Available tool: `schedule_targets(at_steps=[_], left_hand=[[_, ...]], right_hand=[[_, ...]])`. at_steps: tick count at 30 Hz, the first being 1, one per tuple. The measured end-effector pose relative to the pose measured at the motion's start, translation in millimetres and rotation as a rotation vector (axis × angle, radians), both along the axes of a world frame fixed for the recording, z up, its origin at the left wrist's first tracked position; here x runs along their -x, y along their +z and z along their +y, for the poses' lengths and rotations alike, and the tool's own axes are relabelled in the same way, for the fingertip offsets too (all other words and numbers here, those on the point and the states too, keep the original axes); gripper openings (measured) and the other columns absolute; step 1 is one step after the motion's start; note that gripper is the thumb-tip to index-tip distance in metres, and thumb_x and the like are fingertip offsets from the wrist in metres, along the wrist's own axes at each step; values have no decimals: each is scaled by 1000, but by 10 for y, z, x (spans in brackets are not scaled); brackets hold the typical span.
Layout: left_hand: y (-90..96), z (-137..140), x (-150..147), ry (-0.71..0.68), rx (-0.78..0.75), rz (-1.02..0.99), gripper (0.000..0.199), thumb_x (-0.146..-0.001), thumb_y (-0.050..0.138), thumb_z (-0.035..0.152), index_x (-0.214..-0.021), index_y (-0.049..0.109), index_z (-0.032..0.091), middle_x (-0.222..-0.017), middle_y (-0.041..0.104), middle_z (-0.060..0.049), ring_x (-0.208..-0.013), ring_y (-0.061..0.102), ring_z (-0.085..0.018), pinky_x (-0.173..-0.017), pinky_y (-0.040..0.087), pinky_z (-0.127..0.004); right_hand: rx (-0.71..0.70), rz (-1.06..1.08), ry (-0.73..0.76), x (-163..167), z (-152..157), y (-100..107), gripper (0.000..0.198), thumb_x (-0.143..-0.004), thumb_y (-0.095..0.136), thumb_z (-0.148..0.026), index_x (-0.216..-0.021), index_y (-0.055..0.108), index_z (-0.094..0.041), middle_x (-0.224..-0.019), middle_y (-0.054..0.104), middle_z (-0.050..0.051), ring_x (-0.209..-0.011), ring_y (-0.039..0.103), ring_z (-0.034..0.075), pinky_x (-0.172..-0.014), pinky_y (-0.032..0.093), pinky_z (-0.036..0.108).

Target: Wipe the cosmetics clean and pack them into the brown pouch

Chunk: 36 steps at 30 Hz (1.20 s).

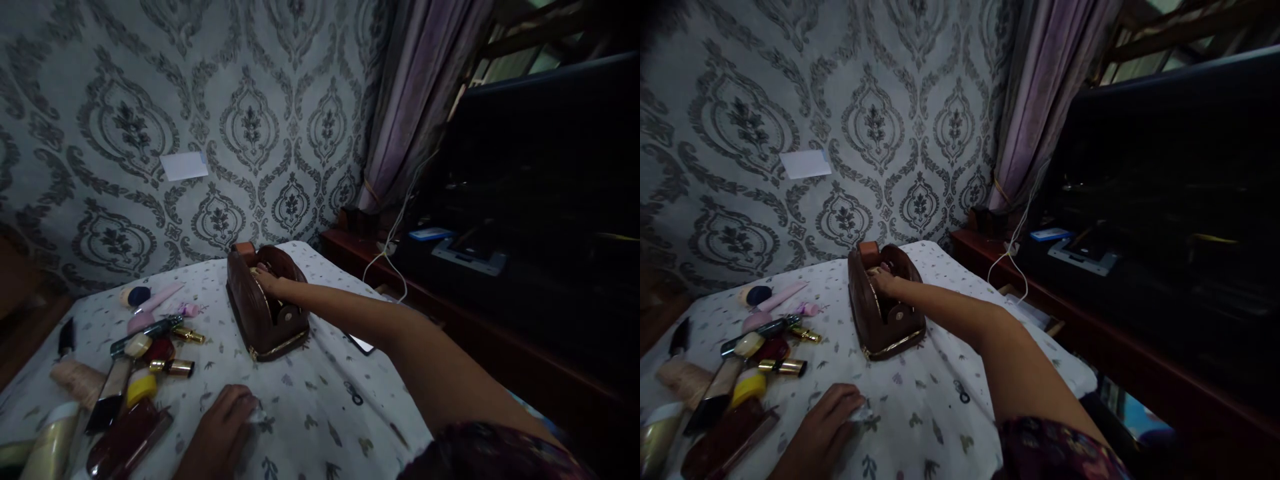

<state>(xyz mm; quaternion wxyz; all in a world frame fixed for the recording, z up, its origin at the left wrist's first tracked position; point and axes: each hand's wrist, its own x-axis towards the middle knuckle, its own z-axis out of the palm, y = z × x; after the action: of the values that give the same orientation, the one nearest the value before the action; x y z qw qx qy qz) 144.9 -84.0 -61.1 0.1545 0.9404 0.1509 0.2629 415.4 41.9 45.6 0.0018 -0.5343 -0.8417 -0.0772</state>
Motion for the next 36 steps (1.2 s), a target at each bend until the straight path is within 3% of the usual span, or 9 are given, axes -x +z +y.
schedule_targets(at_steps=[4, 10, 20, 36], left_hand=[[49, -16, -17, -16, -31, -26, 34, -87, 43, 4, -109, 63, 20, -105, 67, -8, -96, 66, -19, -84, 58, -29], [59, -38, -28, -15, -22, -87, 33, -86, 44, 4, -107, 63, 20, -101, 67, -8, -92, 66, -18, -80, 58, -28], [47, -43, -26, 14, 5, -58, 29, -90, 46, 9, -108, 64, 22, -104, 68, -7, -95, 67, -19, -81, 58, -30], [101, -45, -34, -12, -9, -49, 34, -87, 41, 4, -108, 64, 20, -101, 67, -8, -92, 66, -18, -80, 59, -29]], right_hand=[[66, -115, -72, -92, -48, 232, 24, -94, 54, -12, -114, 66, -10, -123, 66, 16, -111, 64, 23, -89, 52, 33], [104, -252, -159, -255, -218, 494, 23, -87, 58, -12, -105, 71, -6, -110, 71, 23, -110, 66, 32, -89, 50, 38], [120, -308, -207, -230, -322, 501, 37, -85, 58, -8, -121, 65, -9, -113, 72, 21, -112, 66, 31, -90, 49, 40], [113, -301, -174, -118, -442, 570, 30, -86, 55, -7, -113, 67, -6, -117, 69, 24, -112, 65, 31, -89, 52, 37]])
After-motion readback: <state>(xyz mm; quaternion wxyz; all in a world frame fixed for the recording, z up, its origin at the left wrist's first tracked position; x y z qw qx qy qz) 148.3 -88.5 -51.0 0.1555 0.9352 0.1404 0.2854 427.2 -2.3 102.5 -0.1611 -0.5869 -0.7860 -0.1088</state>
